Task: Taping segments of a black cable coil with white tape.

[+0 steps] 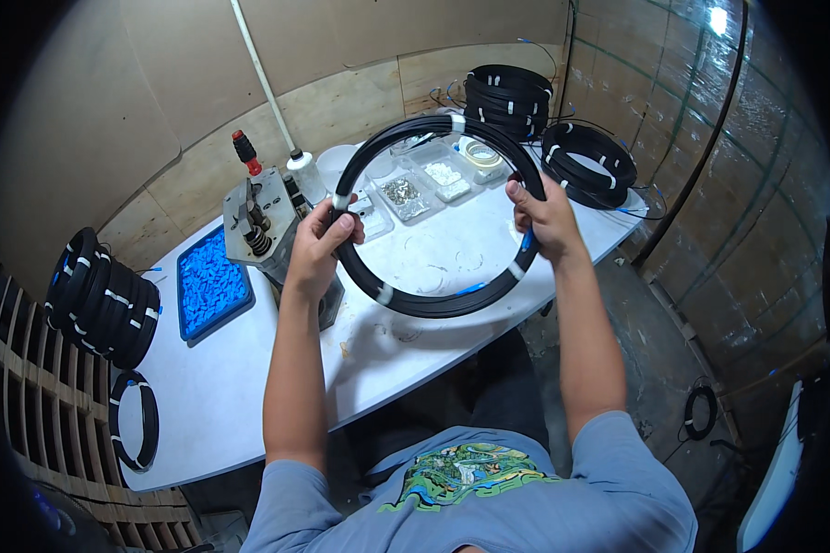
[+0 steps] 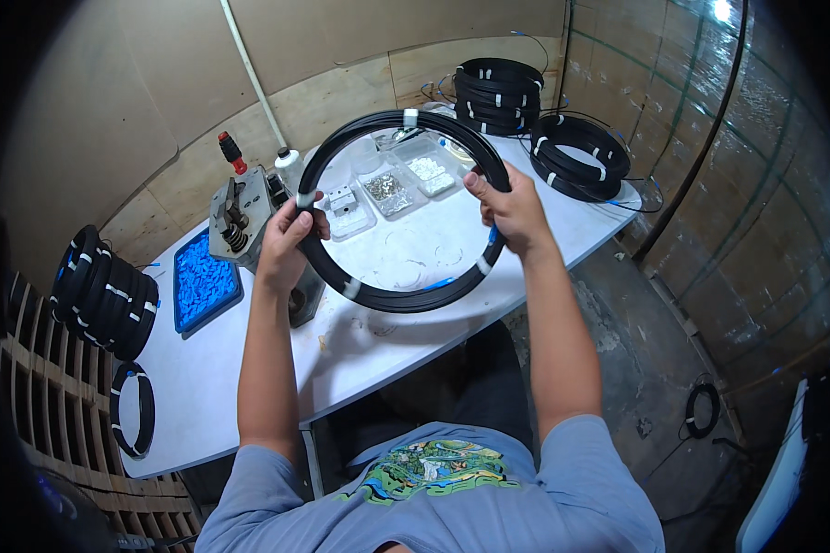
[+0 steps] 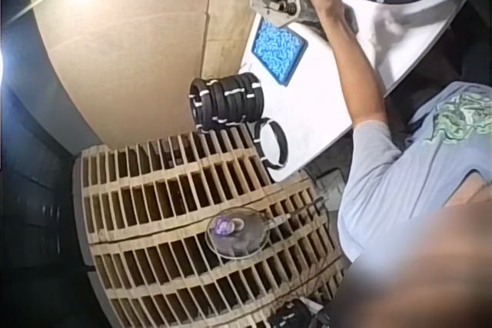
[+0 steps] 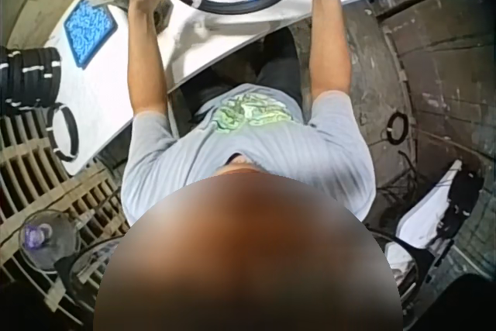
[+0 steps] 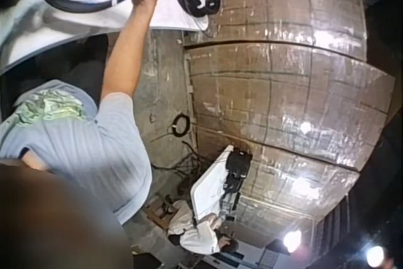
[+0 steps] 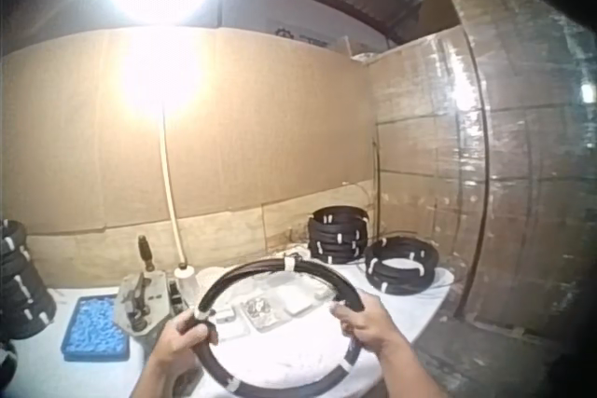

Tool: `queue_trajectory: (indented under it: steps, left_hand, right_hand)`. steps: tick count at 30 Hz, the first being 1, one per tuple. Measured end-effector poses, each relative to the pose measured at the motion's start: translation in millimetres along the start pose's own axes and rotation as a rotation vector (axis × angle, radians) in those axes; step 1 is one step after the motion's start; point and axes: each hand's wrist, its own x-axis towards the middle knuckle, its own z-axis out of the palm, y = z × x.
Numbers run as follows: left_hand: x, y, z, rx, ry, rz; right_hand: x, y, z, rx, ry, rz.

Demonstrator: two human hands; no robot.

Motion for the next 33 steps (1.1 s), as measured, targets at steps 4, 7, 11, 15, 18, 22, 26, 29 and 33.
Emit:
queue_trajectory:
  steps: [4,7,11,15,18,22,26,29,33]
  left_hand:
    - [10,24,18,0.203,-0.032,-0.105]
    - [13,13,29,0.268,0.027,-0.222]
    - [9,-5,36,0.055,0.145,-0.286]
    - [3,-7,30,-0.038,0.185,-0.255]
    - [2,-1,27,-0.027,0.217,-0.201]
    - [5,6,28,-0.076,0.273,-0.161]
    - [4,-8,22,-0.219,0.363,-0.202]
    - [1,-25,17,-0.320,0.393,-0.271]
    - [-1,-31,20,-0.340,0.440,-0.291]
  right_hand:
    - [14,-46,7,-0.329,-0.185,-0.032]
    - [29,-70,17,-0.551,-0.297,0.021]
    - [49,-69,18,-0.746,-0.373,-0.128]
    - [41,-82,21,-0.756,-0.419,-0.064]
    - [30,-65,14,-0.564,-0.342,-0.082]
    - [1,-9,1,0.024,-0.015,-0.105]
    - [-21,40,23,0.282,0.131,-0.001]
    - [-21,38,29,0.269,0.228,0.080]
    - [-16,34,30,0.215,0.253,0.129]
